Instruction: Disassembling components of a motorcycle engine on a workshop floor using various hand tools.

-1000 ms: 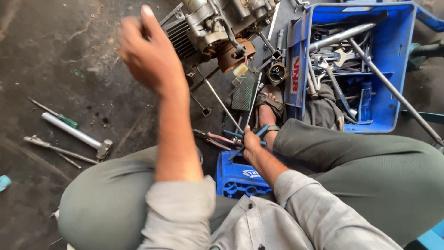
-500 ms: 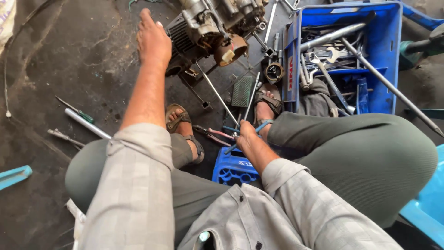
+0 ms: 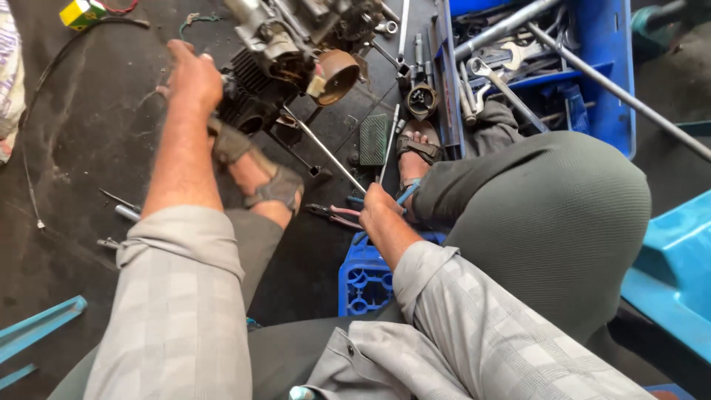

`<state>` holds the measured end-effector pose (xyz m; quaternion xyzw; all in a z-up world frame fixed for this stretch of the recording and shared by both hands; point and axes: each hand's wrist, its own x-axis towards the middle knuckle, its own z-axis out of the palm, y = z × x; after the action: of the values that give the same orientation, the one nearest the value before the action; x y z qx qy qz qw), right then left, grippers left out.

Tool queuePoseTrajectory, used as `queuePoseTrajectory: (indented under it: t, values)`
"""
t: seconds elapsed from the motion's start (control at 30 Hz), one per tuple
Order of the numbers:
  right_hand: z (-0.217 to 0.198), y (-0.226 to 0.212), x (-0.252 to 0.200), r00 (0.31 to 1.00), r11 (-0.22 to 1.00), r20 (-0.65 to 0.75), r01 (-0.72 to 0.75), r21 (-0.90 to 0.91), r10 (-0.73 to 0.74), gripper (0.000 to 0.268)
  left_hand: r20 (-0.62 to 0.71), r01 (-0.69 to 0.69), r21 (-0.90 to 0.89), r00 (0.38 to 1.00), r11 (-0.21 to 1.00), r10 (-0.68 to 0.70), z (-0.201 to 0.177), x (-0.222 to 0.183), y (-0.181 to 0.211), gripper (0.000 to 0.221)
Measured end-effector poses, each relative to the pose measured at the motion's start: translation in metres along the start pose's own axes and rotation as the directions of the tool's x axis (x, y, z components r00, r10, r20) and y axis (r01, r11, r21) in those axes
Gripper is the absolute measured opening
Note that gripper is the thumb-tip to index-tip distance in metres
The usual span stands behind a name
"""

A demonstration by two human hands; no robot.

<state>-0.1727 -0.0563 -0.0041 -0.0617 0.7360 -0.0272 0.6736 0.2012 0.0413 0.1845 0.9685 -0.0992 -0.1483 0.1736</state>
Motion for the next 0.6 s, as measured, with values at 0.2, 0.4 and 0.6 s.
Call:
queuePoseTrajectory:
  t: [0.2,0.4,0.6]
  values:
    - [0.006,0.020,-0.019,1.000,0.998,0.000,0.019,-0.052,-0.019,0.059,-0.049,-0.039,0.150,0.998,0.988,0.047,-0.004,-0.019,-0.001,0.036]
    - [-0.001,0.031,0.054,0.999,0.999,0.035,0.040,0.018,-0.040,0.059,-0.034,-0.135,0.006,0.990,0.991,0.135,-0.013,-0.017,-0.010,0.035]
    - [-0.011,0.040,0.064,0.994,0.978,-0.030,0.096,-0.185,-0.103,0.036,0.008,0.063,-0.119,0.998,0.991,-0.062,-0.028,-0.018,0.016,0.045]
